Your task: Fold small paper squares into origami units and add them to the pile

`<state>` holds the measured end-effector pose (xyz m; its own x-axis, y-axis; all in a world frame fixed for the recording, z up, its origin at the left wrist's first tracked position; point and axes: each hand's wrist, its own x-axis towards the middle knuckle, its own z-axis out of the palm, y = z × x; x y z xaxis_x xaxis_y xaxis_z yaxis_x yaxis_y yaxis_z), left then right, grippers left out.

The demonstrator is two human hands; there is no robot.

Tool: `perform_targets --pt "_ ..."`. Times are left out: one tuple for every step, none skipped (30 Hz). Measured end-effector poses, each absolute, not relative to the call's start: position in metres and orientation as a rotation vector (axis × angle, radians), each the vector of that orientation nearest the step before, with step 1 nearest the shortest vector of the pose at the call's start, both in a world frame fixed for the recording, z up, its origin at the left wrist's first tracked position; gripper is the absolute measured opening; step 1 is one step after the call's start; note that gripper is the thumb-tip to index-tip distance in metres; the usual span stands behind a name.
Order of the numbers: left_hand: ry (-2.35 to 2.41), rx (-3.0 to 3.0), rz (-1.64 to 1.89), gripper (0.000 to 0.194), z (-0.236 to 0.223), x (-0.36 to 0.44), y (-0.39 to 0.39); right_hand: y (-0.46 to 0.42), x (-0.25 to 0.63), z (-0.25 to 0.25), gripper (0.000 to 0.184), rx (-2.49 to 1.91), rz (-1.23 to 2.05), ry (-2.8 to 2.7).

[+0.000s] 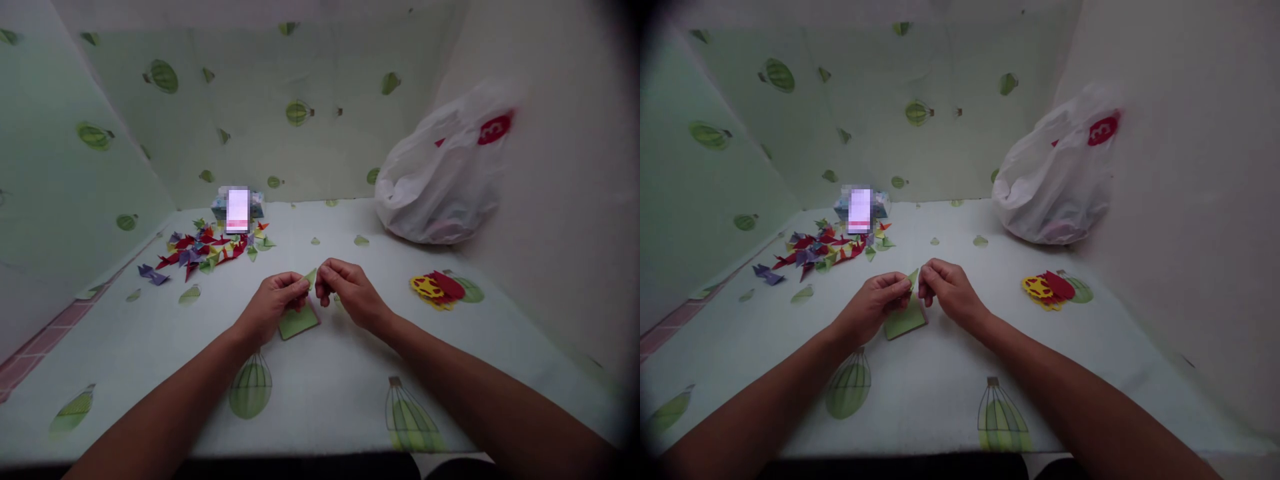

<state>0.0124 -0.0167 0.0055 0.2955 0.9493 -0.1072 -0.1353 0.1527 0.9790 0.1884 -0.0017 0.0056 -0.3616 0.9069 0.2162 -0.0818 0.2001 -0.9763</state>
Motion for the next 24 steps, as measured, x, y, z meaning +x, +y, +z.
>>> perform_targets --pt "0.916 1.084 0.959 0.028 0.005 0.012 -0.017 -0.001 0.189 0.006 0.029 -0.784 1.338 -1.505" --pt "0.898 1.058 0.945 0.028 0.004 0.012 -0.017 0.000 0.189 0.005 0.026 -0.758 1.350 -1.476" --pt "0.890 1.047 0.932 0.029 0.003 0.012 -0.017 0.000 0.189 0.005 0.023 -0.736 1.367 -1.461" --pt "0.891 1.048 0.925 0.029 0.003 0.013 -0.017 0.001 0.189 0.004 0.022 -0.719 1.387 -1.461" --pt "0.898 1.061 0.926 0.029 0.002 0.013 -0.017 0.002 0.189 0.003 0.022 -0.710 1.405 -1.471" --pt "0.911 1.084 0.939 0.029 0.001 0.014 -0.017 0.003 0.189 0.002 0.021 -0.707 1.414 -1.488" --pt "0.928 1.117 0.967 0.028 0.001 0.015 -0.017 0.004 0.188 0.001 0.020 -0.714 1.410 -1.505" --pt "0.945 1.158 1.012 0.026 0.002 0.015 -0.017 0.004 0.188 0.000 0.019 -0.723 1.392 -1.523" --pt "0.962 1.205 1.070 0.025 0.002 0.016 -0.017 0.005 0.188 -0.001 0.017 -0.732 1.363 -1.539" --pt "0.980 1.255 1.139 0.025 0.003 0.017 -0.018 0.004 0.187 -0.001 0.016 -0.736 1.325 -1.555" --pt "0.996 1.306 1.208 0.024 0.003 0.017 -0.018 0.004 0.187 -0.002 0.014 -0.736 1.279 -1.574" --pt "1.008 1.356 1.269 0.023 0.003 0.017 -0.019 0.003 0.187 -0.002 0.013 -0.732 1.222 -1.603" --pt "1.022 1.402 1.323 0.022 0.004 0.017 -0.019 0.002 0.187 -0.002 0.012 -0.721 1.152 -1.623" --pt "1.042 1.450 1.371 0.020 0.004 0.017 -0.020 0.001 0.187 -0.001 0.009 -0.720 1.065 -1.662" --pt "1.062 1.505 1.393 0.017 0.003 0.017 -0.021 -0.001 0.186 -0.001 0.006 -0.722 0.941 -1.717" --pt "1.067 1.559 1.412 0.015 0.003 0.017 -0.022 -0.003 0.186 -0.001 0.006 -0.728 0.800 -1.764" --pt "1.069 1.606 1.429 0.013 0.003 0.017 -0.023 -0.005 0.186 0.000 0.008 -0.714 0.684 -1.804" --pt "1.066 1.652 1.443 0.011 0.002 0.016 -0.023 -0.006 0.187 0.000 0.009 -0.701 0.589 -1.833" --pt "1.057 1.699 1.460 0.009 0.002 0.016 -0.024 -0.008 0.187 0.001 0.010 -0.687 0.515 -1.852" --pt "1.044 1.751 1.480 0.007 0.002 0.016 -0.024 -0.009 0.186 0.001 0.010 -0.675 0.465 -1.862" --pt "1.028 1.807 1.502 0.005 0.003 0.015 -0.024 -0.010 0.186 0.001 0.011 -0.668 0.431 -1.867" --pt "1.011 1.863 1.525 0.005 0.003 0.015 -0.024 -0.011 0.186 0.001 0.011 -0.665 0.409 -1.867" --pt "0.995 1.911 1.546 0.007 0.004 0.015 -0.025 -0.012 0.186 0.001 0.012 -0.661 0.395 -1.867" --pt "0.978 1.949 1.562 0.008 0.004 0.014 -0.025 -0.012 0.186 0.001 0.012 -0.657 0.386 -1.868"
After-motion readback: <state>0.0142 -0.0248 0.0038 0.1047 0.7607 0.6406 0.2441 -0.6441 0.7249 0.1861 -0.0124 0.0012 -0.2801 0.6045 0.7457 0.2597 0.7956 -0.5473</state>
